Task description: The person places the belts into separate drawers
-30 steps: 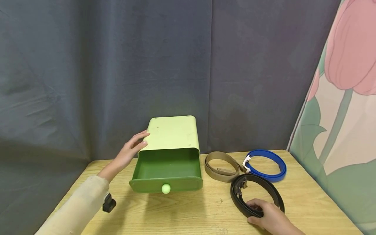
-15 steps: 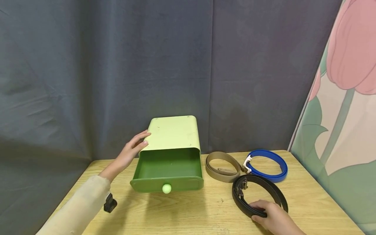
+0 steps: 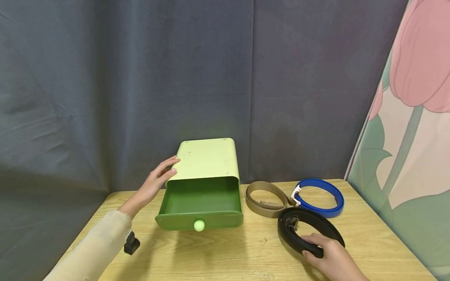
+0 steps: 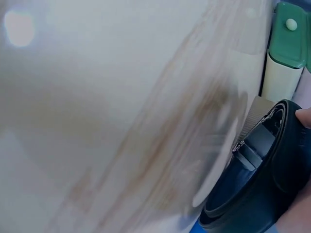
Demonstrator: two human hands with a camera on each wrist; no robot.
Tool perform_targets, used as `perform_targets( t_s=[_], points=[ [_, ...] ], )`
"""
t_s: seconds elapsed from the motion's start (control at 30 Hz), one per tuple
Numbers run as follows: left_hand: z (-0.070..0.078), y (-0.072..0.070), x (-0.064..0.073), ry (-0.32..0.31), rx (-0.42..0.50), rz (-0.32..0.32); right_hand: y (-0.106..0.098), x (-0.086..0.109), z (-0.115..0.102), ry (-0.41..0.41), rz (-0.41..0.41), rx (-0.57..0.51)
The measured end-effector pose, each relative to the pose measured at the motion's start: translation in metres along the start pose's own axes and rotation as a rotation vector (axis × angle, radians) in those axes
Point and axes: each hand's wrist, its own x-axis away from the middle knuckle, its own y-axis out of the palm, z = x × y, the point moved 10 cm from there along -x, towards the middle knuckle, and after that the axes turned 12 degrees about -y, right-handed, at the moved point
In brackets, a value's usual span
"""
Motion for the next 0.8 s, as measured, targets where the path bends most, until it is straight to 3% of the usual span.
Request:
perform_targets(
  t_s=[0.47, 0.6, 0.8],
  points=[
    [0.001, 0.0, 0.001, 0.005, 0.009, -0.006, -0.039, 0.006, -0.028, -0.079, 0.212, 0.047],
    [0.0, 0.001, -0.001, 0.009, 0.011, -0.002, -0.054, 0.008, -0.041, -0.112, 0.271, 0.005],
    [-0.001, 0.0, -0.002, 0.014, 0.018, 0.008, -0.08, 0.011, -0.065, -0.217, 0.381, -0.023]
  ],
)
